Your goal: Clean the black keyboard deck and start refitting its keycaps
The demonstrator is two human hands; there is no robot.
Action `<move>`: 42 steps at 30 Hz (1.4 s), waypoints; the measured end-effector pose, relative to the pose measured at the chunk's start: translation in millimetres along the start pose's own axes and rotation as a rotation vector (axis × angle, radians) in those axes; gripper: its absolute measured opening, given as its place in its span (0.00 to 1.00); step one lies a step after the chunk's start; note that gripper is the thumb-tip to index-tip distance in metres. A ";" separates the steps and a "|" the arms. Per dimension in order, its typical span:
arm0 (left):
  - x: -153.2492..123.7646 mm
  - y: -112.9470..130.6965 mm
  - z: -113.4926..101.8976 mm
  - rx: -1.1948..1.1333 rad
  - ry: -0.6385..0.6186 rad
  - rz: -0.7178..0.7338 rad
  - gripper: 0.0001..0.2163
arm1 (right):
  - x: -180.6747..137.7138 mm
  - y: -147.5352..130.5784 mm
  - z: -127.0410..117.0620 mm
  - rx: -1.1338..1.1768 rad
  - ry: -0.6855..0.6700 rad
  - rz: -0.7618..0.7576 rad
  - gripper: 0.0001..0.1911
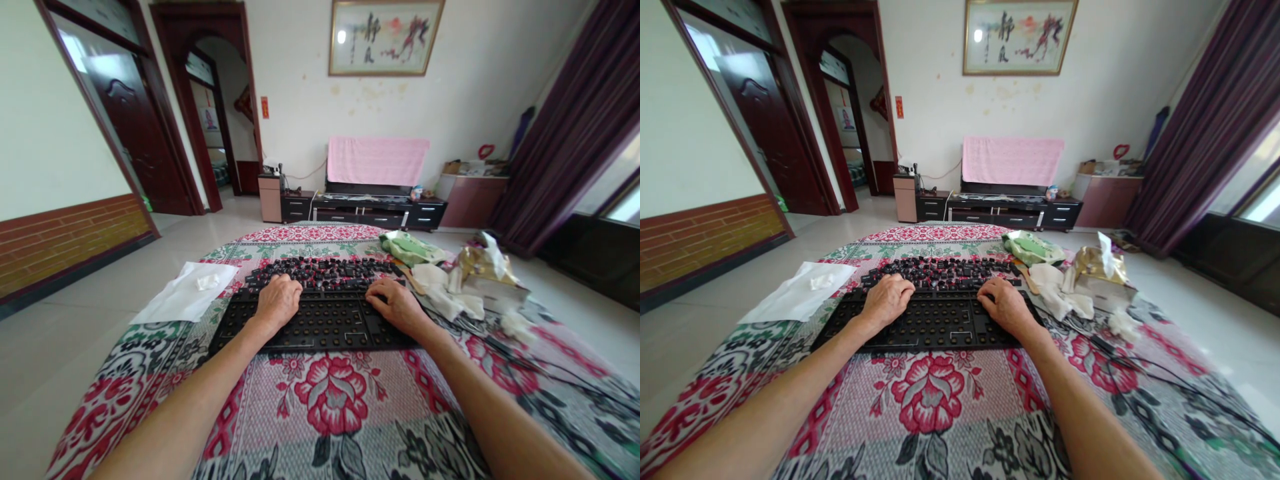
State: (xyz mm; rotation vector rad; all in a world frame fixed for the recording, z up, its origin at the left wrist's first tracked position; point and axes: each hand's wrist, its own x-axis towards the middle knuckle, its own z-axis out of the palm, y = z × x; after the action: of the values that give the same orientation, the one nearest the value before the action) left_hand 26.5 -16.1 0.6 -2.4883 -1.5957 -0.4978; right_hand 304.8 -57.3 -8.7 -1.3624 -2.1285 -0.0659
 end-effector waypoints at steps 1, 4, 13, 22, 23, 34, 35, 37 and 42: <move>0.2 0.3 -0.3 0.002 0.001 0.001 0.13 | 0.1 0.1 0.1 0.000 0.001 0.000 0.07; 1.0 1.4 -0.7 0.004 0.000 0.001 0.13 | 0.3 0.6 0.3 0.004 0.008 0.003 0.07; 2.1 2.2 0.2 -0.006 0.002 -0.003 0.13 | -0.6 3.9 1.6 0.010 0.025 0.006 0.08; 1.3 4.4 -1.9 -0.002 -0.001 -0.015 0.13 | -0.1 2.9 1.6 0.012 0.030 0.011 0.07; 1.4 4.6 -2.0 -0.004 -0.008 -0.021 0.13 | 0.1 3.0 1.5 0.014 0.034 0.008 0.08; 1.7 6.2 0.4 -0.012 0.014 -0.017 0.13 | 1.1 5.6 2.4 0.024 0.047 0.003 0.08; 2.1 5.8 0.1 -0.018 0.016 -0.014 0.13 | 1.0 5.2 2.4 0.024 0.048 0.004 0.08; 4.3 1.0 -2.3 -0.045 0.007 -0.010 0.13 | 0.8 4.0 2.2 0.021 0.049 0.008 0.08; 15.9 -42.2 -14.4 -0.108 0.062 -0.124 0.12 | 0.8 1.9 1.1 0.007 0.038 0.009 0.08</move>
State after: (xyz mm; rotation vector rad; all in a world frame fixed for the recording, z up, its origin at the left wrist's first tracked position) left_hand -8.4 11.3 17.2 -2.4322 -1.7515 -0.6876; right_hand 305.7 -55.4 -9.7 -1.3564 -2.0885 -0.0801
